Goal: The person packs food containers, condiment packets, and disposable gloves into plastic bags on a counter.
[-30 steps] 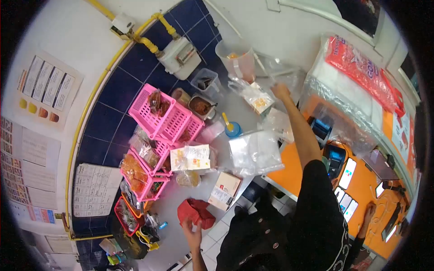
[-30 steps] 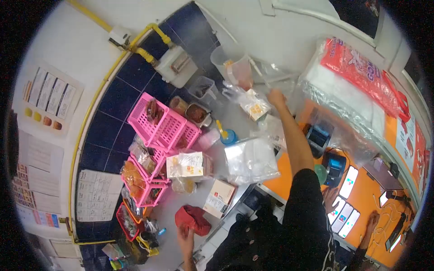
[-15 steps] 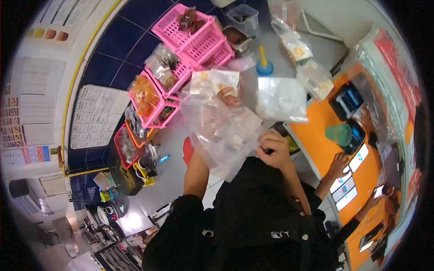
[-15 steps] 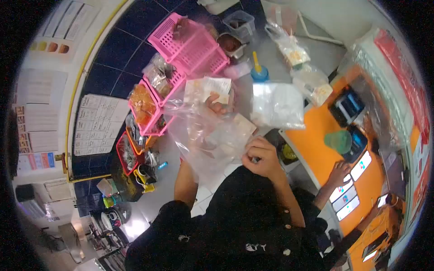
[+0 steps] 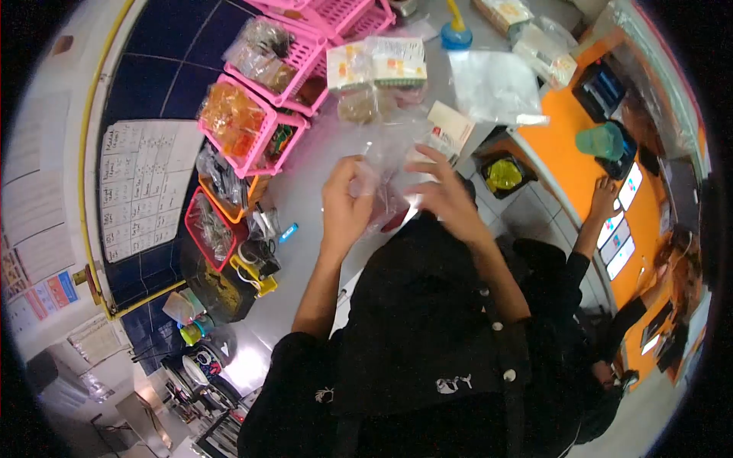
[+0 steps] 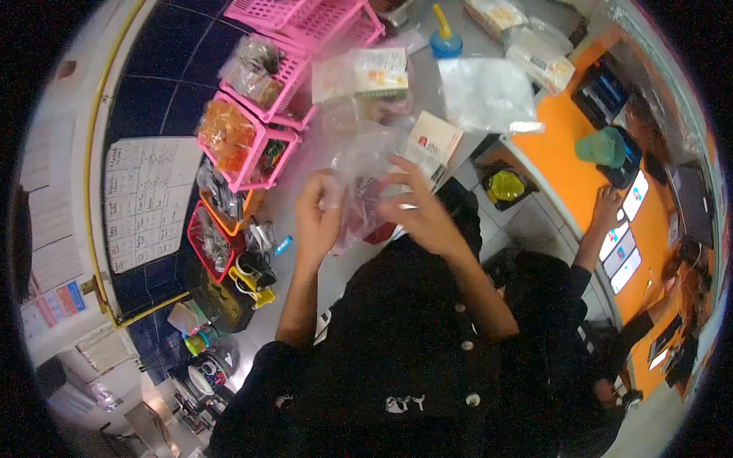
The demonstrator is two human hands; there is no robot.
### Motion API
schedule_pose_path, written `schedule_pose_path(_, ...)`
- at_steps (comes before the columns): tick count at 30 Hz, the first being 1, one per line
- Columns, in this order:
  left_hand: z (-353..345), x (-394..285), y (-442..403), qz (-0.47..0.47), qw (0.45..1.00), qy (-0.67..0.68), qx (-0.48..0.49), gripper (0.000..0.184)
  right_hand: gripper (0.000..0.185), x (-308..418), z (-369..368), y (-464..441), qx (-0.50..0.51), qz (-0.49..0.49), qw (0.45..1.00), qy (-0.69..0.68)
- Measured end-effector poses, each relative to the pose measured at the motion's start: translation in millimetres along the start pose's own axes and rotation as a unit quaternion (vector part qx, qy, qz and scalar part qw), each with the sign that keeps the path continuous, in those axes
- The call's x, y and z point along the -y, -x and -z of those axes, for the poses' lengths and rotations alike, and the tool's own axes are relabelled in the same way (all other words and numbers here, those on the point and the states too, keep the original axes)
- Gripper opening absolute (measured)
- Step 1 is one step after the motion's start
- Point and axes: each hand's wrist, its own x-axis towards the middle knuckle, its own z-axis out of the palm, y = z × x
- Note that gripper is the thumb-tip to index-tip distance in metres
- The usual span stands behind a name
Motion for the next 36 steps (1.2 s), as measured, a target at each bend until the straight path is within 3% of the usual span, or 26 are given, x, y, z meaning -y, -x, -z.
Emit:
schedule_pose_path(1, 3.0, -0.2, 13.9, 0.008, 1.000, 0.004, 0.005, 0.032, 0.035, -13.1, -30.5, 2.8, -0.003, -0.009, 1.000, -0.024)
schedule_pose_path(3, 11.3, -5.6, 28.5, -0.030, 0.986, 0.059, 0.150, 0.047, 0.035, -49.1, -57.9, -5.6, -0.024, 0.018, 0.999, -0.022)
schedule_pose_path(5, 27.2, 7.4, 49.6, -0.014, 0.989, 0.013, 0.144, 0.053, 0.034, -70.2, -61.3, -3.2, 0.021, -0.081, 0.996, 0.013)
schedule_pose_path(6, 34.3, 14.3, 55.8, -0.005, 0.990, -0.038, 0.135, 0.060, 0.034, -78.9, -61.9, -0.6, -0.001, -0.077, 0.997, 0.016)
schedule_pose_path(8, 41.4, 19.4, 69.3, 0.055, 0.997, -0.049, 0.030, 0.047, 0.030, -92.0, -53.1, 4.9, -0.013, -0.057, 0.998, 0.029)
schedule_pose_path(10, 63.1, 77.7, 86.9, 0.095, 0.987, -0.068, 0.113, 0.033, 0.028, -102.5, -39.4, 12.2, -0.016, -0.058, 0.997, 0.039)
schedule_pose_path(12, 81.3, 131.2, 104.0, 0.225, 0.958, 0.078, 0.162, 0.018, 0.031, -84.7, -32.0, 18.8, 0.048, -0.047, 0.996, 0.065)
schedule_pose_path(13, 81.0, 138.4, 104.5, 0.221, 0.958, 0.082, 0.165, 0.018, 0.035, -91.2, -20.9, 18.3, 0.069, 0.020, 0.985, 0.157)
schedule_pose_path(15, 86.1, 149.3, 105.3, 0.358, 0.878, 0.316, -0.041, 0.018, 0.038, -85.1, 4.4, 28.2, 0.013, -0.076, 0.936, 0.343)
schedule_pose_path(16, 86.3, 146.4, 101.9, 0.354, 0.878, 0.320, -0.046, 0.018, 0.044, -93.5, 28.3, 34.5, 0.075, -0.054, 0.960, 0.265)
schedule_pose_path(18, 78.7, 132.7, 97.6, 0.247, 0.940, 0.227, -0.051, 0.014, 0.076, -53.6, 44.9, 47.0, 0.096, -0.184, 0.963, 0.172)
schedule_pose_path(19, 76.4, 133.5, 99.4, 0.248, 0.940, 0.227, -0.057, 0.014, 0.077, -45.1, 45.6, 43.6, 0.045, -0.131, 0.987, 0.086)
schedule_pose_path(20, 76.3, 135.1, 103.1, 0.241, 0.956, 0.167, 0.001, 0.017, 0.078, -35.6, 45.4, 39.6, -0.051, -0.111, 0.992, 0.043)
schedule_pose_path(21, 76.7, 135.1, 105.1, 0.231, 0.965, 0.104, 0.061, 0.020, 0.076, -42.2, 51.1, 25.3, -0.159, -0.085, 0.975, 0.128)
schedule_pose_path(22, 73.5, 129.5, 105.0, 0.228, 0.967, 0.100, 0.058, 0.020, 0.076, -60.5, 60.8, 3.1, -0.229, -0.067, 0.956, 0.169)
schedule_pose_path(24, 63.2, 115.0, 105.1, 0.266, 0.931, 0.246, 0.042, 0.027, 0.094, -98.1, 74.5, -46.9, -0.305, -0.021, 0.900, 0.311)
schedule_pose_path(25, 61.6, 113.3, 106.6, 0.265, 0.932, 0.243, 0.040, 0.027, 0.106, -101.3, 59.1, -67.2, -0.320, -0.027, 0.880, 0.351)
schedule_pose_path(26, 59.5, 113.0, 106.9, 0.264, 0.930, 0.249, 0.065, 0.028, 0.106, -104.8, 41.3, -88.4, -0.316, -0.026, 0.882, 0.350)
schedule_pose_path(28, 59.1, 111.2, 108.7, 0.269, 0.926, 0.252, 0.081, 0.029, 0.127, -118.0, 9.9, -122.7, -0.429, -0.196, 0.738, 0.483)
schedule_pose_path(29, 62.3, 107.6, 105.4, 0.249, 0.936, 0.213, 0.126, 0.032, 0.139, -142.8, 14.3, -133.8, -0.431, -0.189, 0.703, 0.533)
schedule_pose_path(31, 76.7, 92.6, 100.5, 0.240, 0.943, 0.169, 0.156, 0.034, 0.139, -147.6, 17.9, -125.0, -0.395, -0.181, 0.695, 0.573)
schedule_pose_path(33, 92.6, 74.8, 91.2, 0.178, 0.965, -0.084, 0.174, 0.037, 0.138, -140.9, 25.0, -113.5, -0.344, -0.188, 0.681, 0.618)
schedule_pose_path(34, 95.8, 83.2, 95.7, 0.187, 0.965, -0.084, 0.162, 0.037, 0.137, -134.7, 25.9, -101.9, -0.315, -0.204, 0.682, 0.628)
schedule_pose_path(36, 95.2, 114.9, 109.9, 0.060, 0.974, -0.204, 0.082, 0.037, 0.132, -133.1, 27.1, -86.8, -0.319, -0.198, 0.651, 0.660)
